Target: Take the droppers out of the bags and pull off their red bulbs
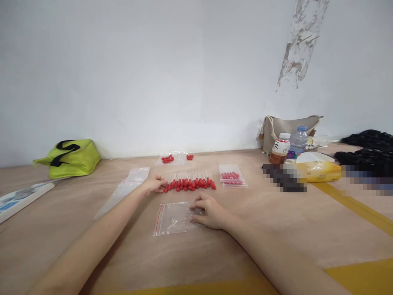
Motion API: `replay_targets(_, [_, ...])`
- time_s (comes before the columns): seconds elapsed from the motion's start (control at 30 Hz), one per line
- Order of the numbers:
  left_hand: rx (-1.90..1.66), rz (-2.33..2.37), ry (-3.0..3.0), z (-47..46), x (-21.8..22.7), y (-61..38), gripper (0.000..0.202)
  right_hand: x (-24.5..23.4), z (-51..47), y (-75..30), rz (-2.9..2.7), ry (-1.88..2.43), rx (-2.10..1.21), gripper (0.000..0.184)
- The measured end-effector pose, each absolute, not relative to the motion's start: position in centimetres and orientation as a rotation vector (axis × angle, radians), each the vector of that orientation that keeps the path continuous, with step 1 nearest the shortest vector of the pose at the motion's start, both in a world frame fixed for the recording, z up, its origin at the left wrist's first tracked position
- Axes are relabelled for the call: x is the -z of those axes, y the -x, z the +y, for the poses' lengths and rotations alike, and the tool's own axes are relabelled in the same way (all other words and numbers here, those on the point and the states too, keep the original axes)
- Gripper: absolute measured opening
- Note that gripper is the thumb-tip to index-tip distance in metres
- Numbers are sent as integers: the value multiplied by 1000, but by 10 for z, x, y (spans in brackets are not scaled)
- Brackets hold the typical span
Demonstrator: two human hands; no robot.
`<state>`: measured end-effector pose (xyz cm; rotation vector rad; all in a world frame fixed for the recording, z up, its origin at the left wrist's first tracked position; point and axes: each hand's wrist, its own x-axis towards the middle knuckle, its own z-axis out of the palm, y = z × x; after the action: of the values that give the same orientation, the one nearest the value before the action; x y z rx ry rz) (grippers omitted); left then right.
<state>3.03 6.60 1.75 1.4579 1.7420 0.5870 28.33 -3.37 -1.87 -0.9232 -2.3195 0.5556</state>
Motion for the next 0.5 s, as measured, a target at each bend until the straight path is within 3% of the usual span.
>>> replay_targets(0.2, [-691, 1761, -1659, 50, -22, -30, 19, 16, -35, -284, -2342, 933, -566, 37])
replay_targets(0.37, [-906, 1635, -2028, -8, -24, -30, 23, 8, -38, -286, -2400, 934, -579, 36])
replay_targets(0.5, [-509, 1027, -2595, -55, -17, -30, 41, 4, -39, -285, -2489, 900, -484, 52])
